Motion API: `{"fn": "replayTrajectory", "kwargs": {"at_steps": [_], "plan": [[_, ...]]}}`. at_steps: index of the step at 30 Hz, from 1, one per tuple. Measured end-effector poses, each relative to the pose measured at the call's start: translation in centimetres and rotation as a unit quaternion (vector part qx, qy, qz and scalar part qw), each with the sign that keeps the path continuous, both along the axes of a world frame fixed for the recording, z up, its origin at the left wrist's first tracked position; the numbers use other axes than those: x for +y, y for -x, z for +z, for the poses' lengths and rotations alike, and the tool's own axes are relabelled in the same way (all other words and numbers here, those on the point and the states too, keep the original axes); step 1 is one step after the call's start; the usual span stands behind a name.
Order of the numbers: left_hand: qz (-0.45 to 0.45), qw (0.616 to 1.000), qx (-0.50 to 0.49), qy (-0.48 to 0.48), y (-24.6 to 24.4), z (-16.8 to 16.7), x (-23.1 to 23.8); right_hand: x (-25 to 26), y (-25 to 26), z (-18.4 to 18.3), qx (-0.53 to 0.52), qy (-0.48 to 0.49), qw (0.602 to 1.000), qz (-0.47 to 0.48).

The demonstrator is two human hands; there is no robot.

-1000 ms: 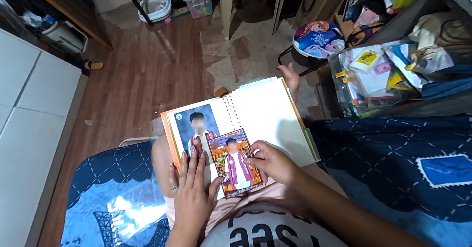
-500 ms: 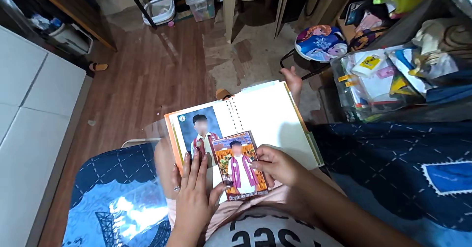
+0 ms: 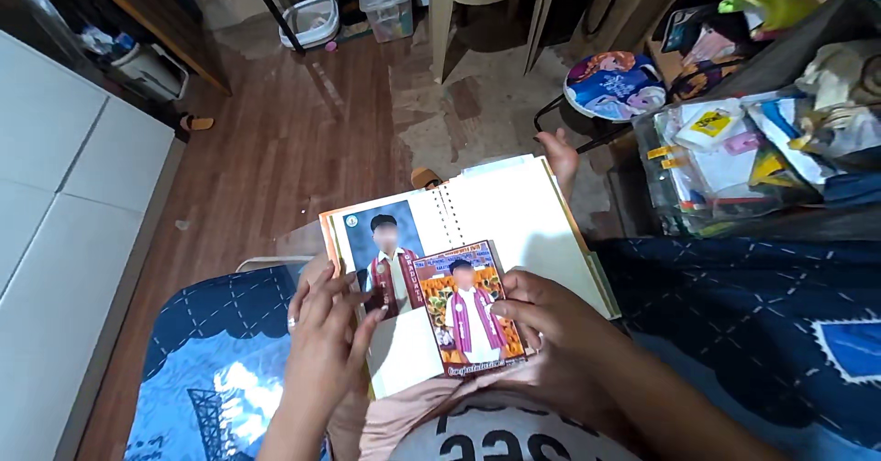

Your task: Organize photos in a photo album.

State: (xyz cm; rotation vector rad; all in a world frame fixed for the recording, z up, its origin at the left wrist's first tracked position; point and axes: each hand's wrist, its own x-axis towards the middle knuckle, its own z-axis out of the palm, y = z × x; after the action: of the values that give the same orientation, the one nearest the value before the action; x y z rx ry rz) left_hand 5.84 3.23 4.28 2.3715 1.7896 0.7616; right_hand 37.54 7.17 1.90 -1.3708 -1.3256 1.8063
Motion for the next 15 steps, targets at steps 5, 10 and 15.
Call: {"fn": "replayTrajectory", "kwargs": {"at_steps": [5,10,15], "plan": [[-0.009,0.999,-0.036,0.01,-1.7,2.3,2.2,0.1,-0.1,0.2,0.018,-0.035,0.999,-0.037],[-0.009,0.984,-0.164,0.076,-4.4,0.9,1.3,-1.0,-0.7,0.2,0.037,-0.009,0.999,0.003],[-0.013,0.766,-0.579,0.28,-7.3,0.7,-1.5,-1.0,0.1,1.3,0.065,0.008,0.998,0.013]]}}
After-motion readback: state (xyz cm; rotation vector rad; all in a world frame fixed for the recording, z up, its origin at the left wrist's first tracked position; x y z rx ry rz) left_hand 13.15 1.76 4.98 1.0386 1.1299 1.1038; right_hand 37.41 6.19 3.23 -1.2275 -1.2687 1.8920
